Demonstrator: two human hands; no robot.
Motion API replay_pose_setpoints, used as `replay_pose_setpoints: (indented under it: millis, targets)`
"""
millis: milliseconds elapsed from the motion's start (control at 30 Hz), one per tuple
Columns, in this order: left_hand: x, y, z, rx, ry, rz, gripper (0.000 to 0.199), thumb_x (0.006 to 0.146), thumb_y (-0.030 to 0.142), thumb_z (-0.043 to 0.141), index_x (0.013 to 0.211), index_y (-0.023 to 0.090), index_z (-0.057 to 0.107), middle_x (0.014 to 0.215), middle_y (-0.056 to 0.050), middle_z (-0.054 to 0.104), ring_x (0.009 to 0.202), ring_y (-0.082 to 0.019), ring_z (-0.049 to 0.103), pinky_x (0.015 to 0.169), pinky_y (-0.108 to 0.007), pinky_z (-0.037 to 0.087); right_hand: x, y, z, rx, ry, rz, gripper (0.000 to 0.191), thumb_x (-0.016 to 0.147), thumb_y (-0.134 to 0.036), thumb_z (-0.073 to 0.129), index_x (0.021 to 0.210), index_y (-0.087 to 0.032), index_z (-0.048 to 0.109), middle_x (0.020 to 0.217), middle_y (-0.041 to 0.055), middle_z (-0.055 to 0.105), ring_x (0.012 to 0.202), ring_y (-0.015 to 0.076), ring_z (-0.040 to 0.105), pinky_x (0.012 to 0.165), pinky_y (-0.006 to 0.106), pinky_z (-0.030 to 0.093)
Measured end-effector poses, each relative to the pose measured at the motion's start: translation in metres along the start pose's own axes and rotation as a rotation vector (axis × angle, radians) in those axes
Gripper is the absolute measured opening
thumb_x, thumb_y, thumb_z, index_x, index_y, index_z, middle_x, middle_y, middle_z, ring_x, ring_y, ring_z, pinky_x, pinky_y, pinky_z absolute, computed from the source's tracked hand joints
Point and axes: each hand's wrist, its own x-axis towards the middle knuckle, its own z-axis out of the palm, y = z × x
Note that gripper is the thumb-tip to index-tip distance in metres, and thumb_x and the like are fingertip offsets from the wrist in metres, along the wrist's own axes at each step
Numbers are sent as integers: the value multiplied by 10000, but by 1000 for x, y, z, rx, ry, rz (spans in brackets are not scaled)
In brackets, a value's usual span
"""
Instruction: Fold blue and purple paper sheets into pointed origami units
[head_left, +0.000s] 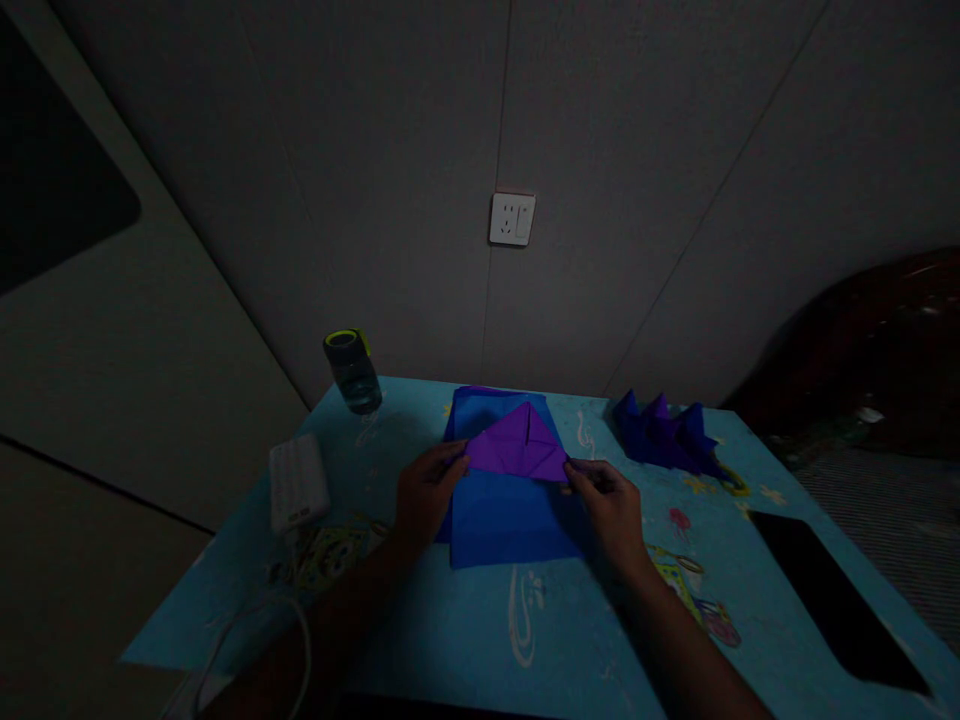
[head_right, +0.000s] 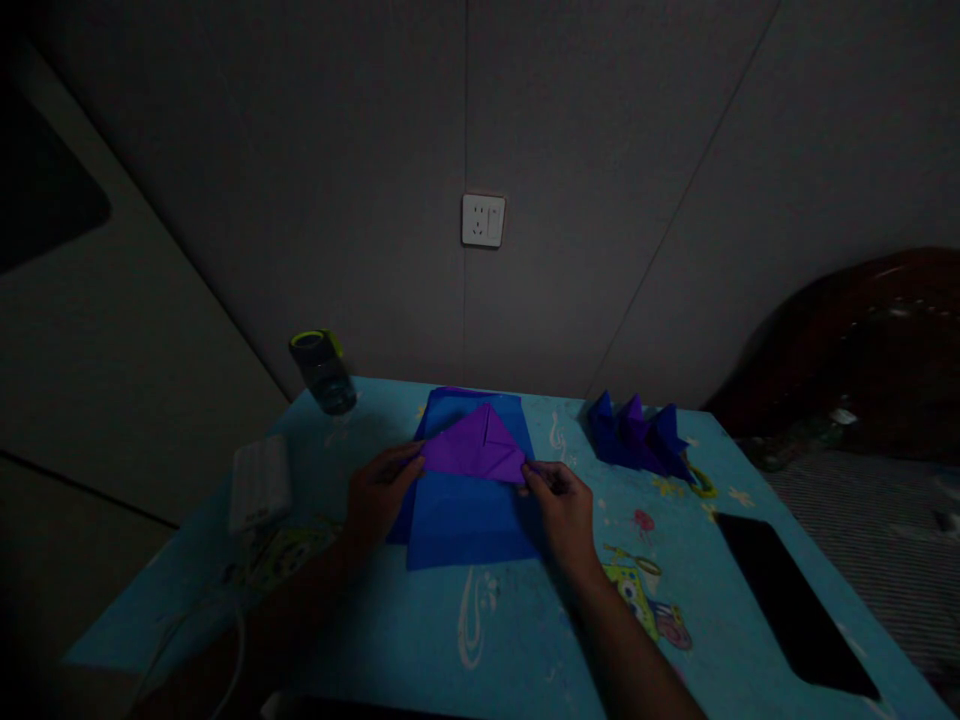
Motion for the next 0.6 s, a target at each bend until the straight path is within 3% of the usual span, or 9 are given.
replay_pose_setpoints:
  millis: [100,300,367,467,600]
  targets:
    - [0,-2,-1,78,-53,111,237,746,262,727,973,197,748,1070,-71,744,968,-220,710,832,-342,610,1,3,-3,-28,2,14,389,738,-472,733,960,-152,731,803,80,757,677,219,694,671,346,539]
    - [3,-8,-5,210,-58,190,297,794,278,696,1084,213,719,1146,-74,719,985,-217,705,876,-372,597,-2,3,-3,-132,-70,-82,483,778,-446,712,1179,-179,686,1039,94,750,911,256,694,835,398,538]
    - [3,-8,-7,257,-39,231,255,807,280,689,1052,223,730,1103,-62,736,1001,-222,698,933,-405,566,-3,4,-2,-171,-68,-172,436,790,-424,705,1165,-202,698,1136,91,721,1014,269,670,903,420,520]
    - [2,-4,-8,283,-50,295,190,835,285,667,999,229,745,1048,-54,752,970,-217,705,942,-417,555,-6,9,1,-202,-66,-279,328,828,-402,666,1101,-232,732,1132,76,726,1054,272,665,965,449,496]
    - [-3,-3,-7,304,-76,411,166,870,271,631,989,245,745,997,-48,762,918,-200,714,883,-382,577,-12,16,10,-204,-61,-255,318,845,-412,645,1108,-254,730,1108,59,735,1011,286,690,947,476,514]
